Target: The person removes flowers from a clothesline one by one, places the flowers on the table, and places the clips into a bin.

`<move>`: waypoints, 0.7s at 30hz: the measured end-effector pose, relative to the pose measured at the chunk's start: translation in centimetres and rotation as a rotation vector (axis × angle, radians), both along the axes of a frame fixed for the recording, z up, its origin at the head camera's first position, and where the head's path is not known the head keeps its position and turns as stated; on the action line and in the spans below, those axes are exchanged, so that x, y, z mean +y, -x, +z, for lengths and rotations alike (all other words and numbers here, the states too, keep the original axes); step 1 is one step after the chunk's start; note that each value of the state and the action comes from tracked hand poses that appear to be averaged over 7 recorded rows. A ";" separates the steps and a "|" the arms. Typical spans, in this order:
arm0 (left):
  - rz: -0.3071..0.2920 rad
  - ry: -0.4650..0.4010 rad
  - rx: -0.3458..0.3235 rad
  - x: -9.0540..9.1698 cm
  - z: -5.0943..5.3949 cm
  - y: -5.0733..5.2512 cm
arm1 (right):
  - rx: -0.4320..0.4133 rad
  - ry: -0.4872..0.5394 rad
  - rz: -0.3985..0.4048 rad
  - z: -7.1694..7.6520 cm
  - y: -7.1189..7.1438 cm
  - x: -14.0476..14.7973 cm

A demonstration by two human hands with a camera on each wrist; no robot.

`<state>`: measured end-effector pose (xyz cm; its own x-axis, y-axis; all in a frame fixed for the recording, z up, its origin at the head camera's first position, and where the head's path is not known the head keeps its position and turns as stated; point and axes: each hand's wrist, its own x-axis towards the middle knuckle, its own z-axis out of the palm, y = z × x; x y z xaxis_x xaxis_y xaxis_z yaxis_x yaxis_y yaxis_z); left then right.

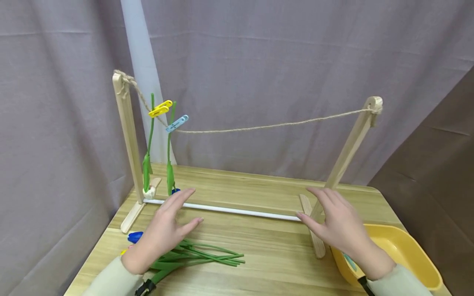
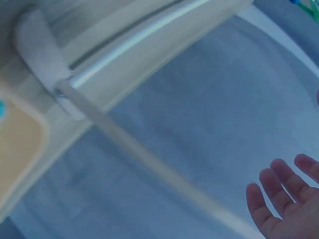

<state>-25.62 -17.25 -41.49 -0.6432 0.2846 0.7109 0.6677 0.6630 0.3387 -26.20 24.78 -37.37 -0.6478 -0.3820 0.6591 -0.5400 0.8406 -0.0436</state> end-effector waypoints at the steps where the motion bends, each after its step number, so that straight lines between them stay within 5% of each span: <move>1: -0.002 -0.016 0.013 -0.1 0.3 0.1 | 0.021 -0.003 0.016 0.3 0.1 -0.3; 12: 0.001 -0.161 0.206 -0.4 2.8 1.4 | 0.148 -0.041 0.148 4.1 1.2 -4.5; 21: 0.105 -0.268 0.059 -0.4 5.7 3.2 | 0.319 -0.029 0.314 7.6 1.9 -9.1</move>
<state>-28.77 -17.67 -35.75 -0.6147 0.0157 0.7886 0.6239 0.6214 0.4740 -28.12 15.66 -29.73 -0.2634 -0.5491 0.7932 -0.7516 0.6322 0.1881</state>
